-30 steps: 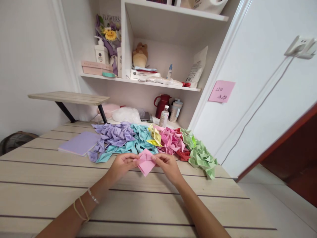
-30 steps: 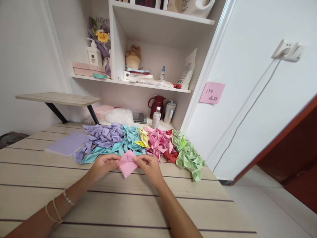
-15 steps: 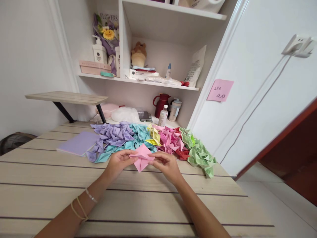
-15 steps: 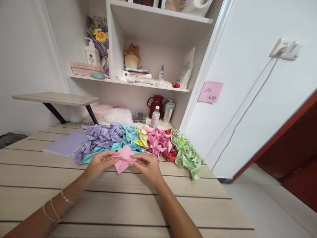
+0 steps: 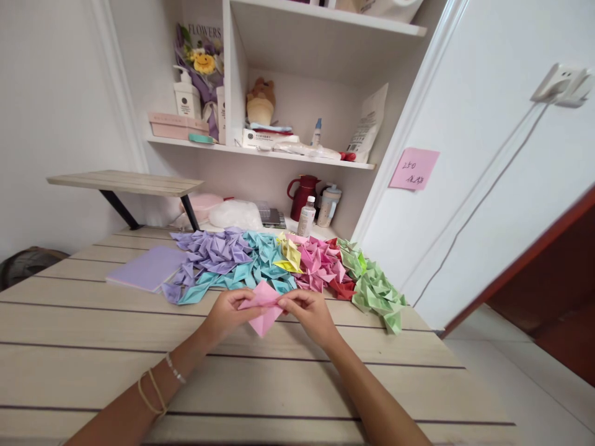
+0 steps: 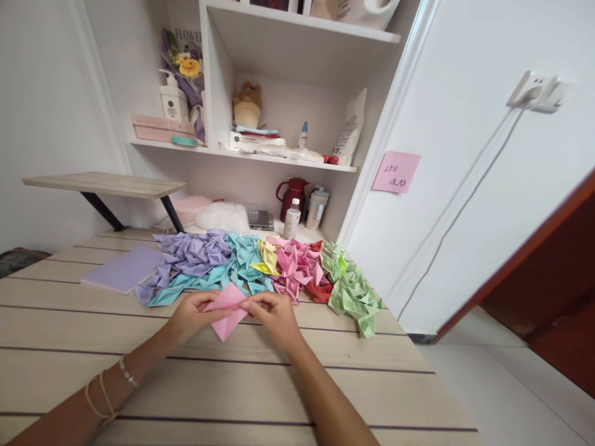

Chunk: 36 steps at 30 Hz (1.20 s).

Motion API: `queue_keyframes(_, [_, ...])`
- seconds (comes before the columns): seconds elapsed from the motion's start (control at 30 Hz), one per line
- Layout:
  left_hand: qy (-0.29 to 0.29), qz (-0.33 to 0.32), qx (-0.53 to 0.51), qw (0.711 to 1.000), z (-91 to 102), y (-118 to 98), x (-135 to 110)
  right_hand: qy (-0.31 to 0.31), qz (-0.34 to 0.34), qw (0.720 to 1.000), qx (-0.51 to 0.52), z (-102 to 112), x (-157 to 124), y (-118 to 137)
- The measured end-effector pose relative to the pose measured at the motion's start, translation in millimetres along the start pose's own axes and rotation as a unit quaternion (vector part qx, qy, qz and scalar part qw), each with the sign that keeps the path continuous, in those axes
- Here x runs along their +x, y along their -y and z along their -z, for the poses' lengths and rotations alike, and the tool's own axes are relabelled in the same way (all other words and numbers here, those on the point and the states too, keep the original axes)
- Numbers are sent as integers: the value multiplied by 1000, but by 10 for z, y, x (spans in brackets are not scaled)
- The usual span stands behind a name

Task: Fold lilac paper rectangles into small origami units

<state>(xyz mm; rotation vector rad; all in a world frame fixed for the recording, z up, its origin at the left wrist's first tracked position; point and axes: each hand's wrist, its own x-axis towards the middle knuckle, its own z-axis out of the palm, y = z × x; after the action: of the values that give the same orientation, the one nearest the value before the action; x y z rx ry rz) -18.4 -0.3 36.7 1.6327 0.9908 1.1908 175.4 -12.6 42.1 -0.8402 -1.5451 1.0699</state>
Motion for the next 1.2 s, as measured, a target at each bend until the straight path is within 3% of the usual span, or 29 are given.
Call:
queue_keyframes(0.2, [-15, 27, 8, 999, 28, -18, -2, -6, -8, 1000, 16, -10, 3, -43])
queue_keyframes(0.4, [-40, 42, -91, 994, 14, -39, 21, -48, -29, 998, 35, 34, 31, 4])
queue_keyframes(0.6, [1, 26, -143, 989, -5, -50, -12, -39, -29, 994, 102, 58, 44, -52])
queue_keyframes(0.73, [-21, -9, -54, 998, -1, -83, -24, -15, 0, 999, 39, 48, 33, -71])
queue_keyframes(0.87, [-3, -9, -30, 999, -30, -65, -35, -5, 39, 997, -68, 29, 20, -68])
queue_keyframes(1.07, [-12, -72, 111, 991, -48, -96, -75, -18, 140, 959, -247, 43, -1, -37])
queue_keyframes(1.2, [-4, -21, 84, 996, -15, -90, -69, 10, 172, 947, -270, 57, -16, -9])
